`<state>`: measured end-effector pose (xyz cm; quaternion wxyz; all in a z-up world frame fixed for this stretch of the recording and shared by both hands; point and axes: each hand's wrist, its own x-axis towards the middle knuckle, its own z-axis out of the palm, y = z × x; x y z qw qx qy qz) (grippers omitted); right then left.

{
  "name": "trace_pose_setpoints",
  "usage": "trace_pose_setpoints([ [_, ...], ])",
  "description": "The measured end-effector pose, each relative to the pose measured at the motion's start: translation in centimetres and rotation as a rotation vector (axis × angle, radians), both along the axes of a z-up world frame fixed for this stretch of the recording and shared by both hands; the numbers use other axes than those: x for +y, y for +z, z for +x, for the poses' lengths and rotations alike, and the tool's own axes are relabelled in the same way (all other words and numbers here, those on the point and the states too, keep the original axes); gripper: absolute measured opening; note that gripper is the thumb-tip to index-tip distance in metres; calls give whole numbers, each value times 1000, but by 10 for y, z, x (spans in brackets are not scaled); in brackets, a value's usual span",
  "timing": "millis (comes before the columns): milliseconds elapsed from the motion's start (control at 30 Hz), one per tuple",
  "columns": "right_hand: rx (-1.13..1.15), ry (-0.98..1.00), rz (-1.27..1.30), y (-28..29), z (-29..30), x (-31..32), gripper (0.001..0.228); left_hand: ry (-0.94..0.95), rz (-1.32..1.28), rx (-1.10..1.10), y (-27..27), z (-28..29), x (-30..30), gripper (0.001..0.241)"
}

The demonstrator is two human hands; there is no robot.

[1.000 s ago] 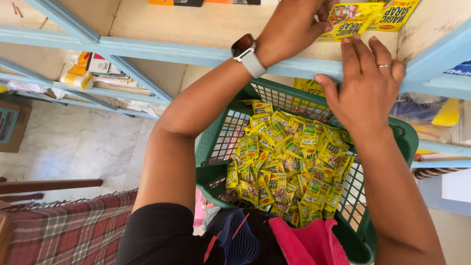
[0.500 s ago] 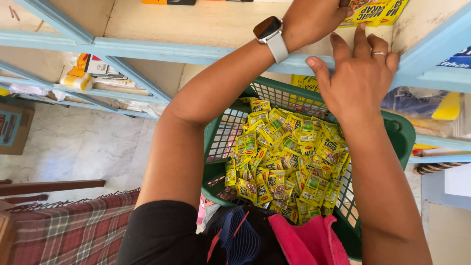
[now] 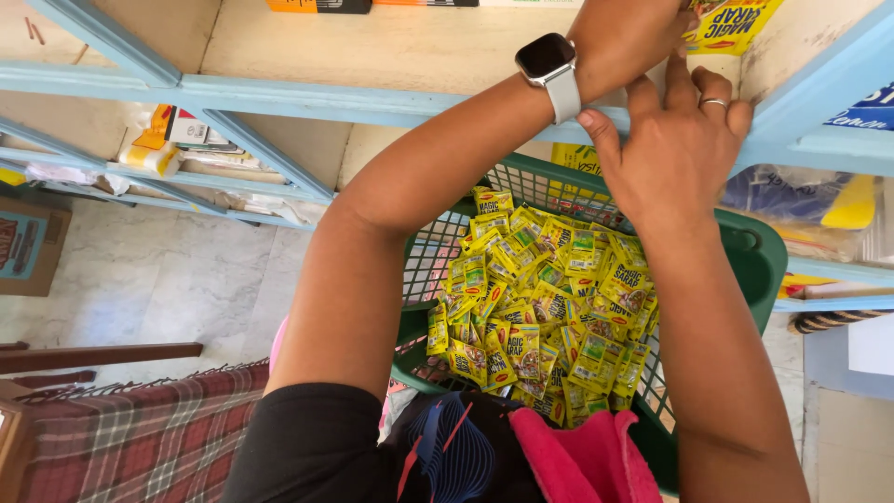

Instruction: Organizing and placing seasoning packets from a basket onto grocery store shelves.

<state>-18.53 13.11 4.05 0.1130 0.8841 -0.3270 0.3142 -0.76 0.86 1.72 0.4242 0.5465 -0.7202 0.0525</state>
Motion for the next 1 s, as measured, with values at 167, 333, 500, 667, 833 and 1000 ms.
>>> trace_pose_setpoints([
  [167, 12, -13, -14, 2, 1, 1, 51, 43, -70, -66, -5, 1, -4, 18],
  [333, 9, -11, -7, -1, 1, 0, 51, 34, -30, 3, -7, 1, -2, 21],
  [500, -10, 6, -6, 7, 2, 3, 50, 32, -58, -24, -9, 3, -8, 21],
  [667, 3, 6, -19, 11, 4, 5, 52, 96, 29, -42, -20, 5, -18, 26],
  [833, -10, 25, -5, 10, 3, 5, 52, 77, -44, -22, -11, 5, -7, 25],
  [1000, -11, 135, -85, 8, -13, 9, 53, 88, -3, 0, 28, -4, 66, 26],
])
